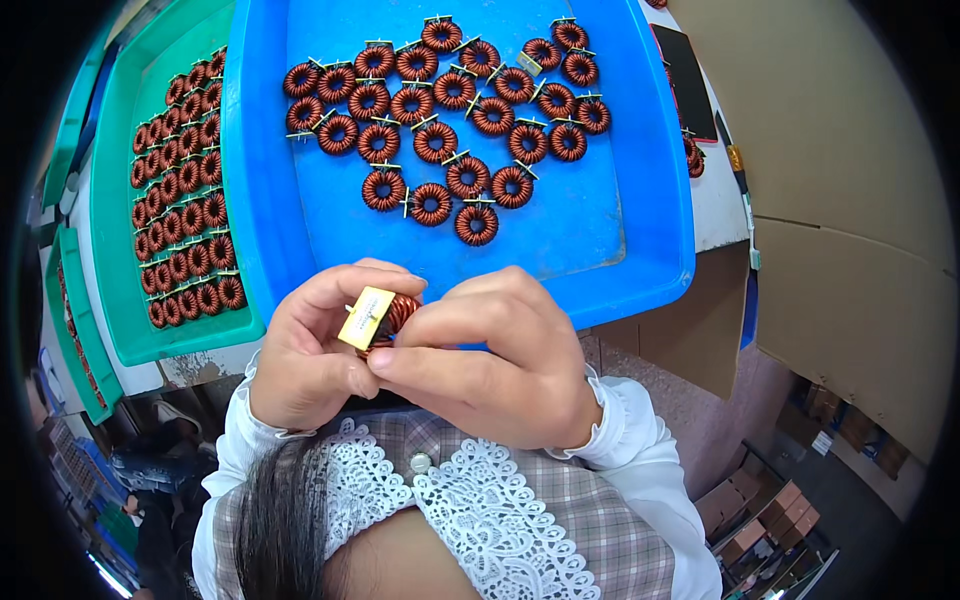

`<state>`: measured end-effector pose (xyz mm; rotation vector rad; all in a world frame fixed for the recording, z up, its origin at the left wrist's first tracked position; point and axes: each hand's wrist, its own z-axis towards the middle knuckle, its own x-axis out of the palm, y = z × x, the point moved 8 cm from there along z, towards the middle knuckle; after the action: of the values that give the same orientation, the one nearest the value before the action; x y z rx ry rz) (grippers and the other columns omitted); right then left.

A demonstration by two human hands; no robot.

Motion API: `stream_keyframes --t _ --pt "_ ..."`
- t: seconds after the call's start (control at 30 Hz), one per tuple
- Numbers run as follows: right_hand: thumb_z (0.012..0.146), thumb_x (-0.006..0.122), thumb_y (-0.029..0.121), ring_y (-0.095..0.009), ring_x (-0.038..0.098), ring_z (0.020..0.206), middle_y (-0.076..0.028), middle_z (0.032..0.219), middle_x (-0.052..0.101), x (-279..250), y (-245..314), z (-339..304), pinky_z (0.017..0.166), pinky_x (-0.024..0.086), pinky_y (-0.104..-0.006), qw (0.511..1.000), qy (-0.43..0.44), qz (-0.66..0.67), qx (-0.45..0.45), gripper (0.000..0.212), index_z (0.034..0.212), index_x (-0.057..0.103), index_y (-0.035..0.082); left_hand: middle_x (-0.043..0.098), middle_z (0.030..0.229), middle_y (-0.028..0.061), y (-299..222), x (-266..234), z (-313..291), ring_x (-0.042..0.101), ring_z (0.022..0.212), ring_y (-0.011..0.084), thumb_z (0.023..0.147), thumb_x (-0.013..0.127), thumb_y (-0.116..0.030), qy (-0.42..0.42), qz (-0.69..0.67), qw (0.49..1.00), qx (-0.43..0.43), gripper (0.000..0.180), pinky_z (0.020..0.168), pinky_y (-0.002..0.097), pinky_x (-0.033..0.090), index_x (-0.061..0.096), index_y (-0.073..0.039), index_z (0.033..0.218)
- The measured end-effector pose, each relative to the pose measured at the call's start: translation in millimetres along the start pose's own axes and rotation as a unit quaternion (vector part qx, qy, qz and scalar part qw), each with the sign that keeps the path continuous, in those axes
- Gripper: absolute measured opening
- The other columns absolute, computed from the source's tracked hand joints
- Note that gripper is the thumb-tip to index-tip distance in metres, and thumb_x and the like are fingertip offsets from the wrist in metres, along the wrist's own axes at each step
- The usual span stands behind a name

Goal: Inspecting and preparing toroidal inductors by cleaning them with a brush and adjusting them with a screwdriver.

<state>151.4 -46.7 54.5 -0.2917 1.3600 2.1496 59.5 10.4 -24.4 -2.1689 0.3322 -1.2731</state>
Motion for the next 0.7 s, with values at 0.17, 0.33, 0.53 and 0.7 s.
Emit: stream_keyframes --t 0.17,0.33,0.53,0.7 --pt "0.054 0.083 0.012 -0.016 0.055 0.074 -0.003 0.089 0.057 -7.4 -4.1 -1.1 0.063 0.041 -0.0269 0.999 -0.042 -0.006 0.019 0.047 0.096 0.061 0.011 0.058 0.109 0.0175 4.1 10.4 -4.1 0.06 0.097 0.0289 0.069 0.076 -0.018 0.032 -0.111 0.992 -0.057 0.055 0.086 0.0392 0.048 0.051 0.003 0.114" --pt "0.05 0.086 0.017 -0.018 0.056 0.077 -0.006 0.091 0.056 -8.7 -9.7 1.8 0.065 0.042 -0.0271 0.998 -0.044 0.016 0.031 0.059 0.101 0.058 0.007 0.059 0.106 0.0205 6.0 7.2 -5.4 0.06 0.094 0.0378 0.072 0.073 -0.018 0.038 -0.086 0.995 -0.031 0.049 0.082 0.0479 0.051 0.051 0.002 0.111" --pt "0.05 0.086 0.019 -0.018 0.057 0.078 -0.006 0.091 0.056 -8.4 -9.9 1.5 0.066 0.041 -0.0275 0.999 -0.033 0.019 0.028 0.058 0.1 0.058 0.008 0.06 0.103 0.0201 7.3 2.0 -6.8 0.061 0.093 0.036 0.073 0.072 -0.017 0.03 -0.069 0.997 -0.024 0.041 0.08 0.0461 0.052 0.052 0.001 0.103" --pt "0.051 0.086 0.021 -0.018 0.058 0.078 -0.006 0.091 0.057 -7.5 -9.1 3.0 0.065 0.041 -0.027 0.999 -0.021 0.019 0.033 0.058 0.1 0.058 0.007 0.059 0.105 0.0202 8.0 3.7 -6.5 0.059 0.098 0.0345 0.078 0.068 -0.017 0.048 -0.086 0.994 -0.044 0.034 0.082 0.0476 0.051 0.048 0.0 0.1"
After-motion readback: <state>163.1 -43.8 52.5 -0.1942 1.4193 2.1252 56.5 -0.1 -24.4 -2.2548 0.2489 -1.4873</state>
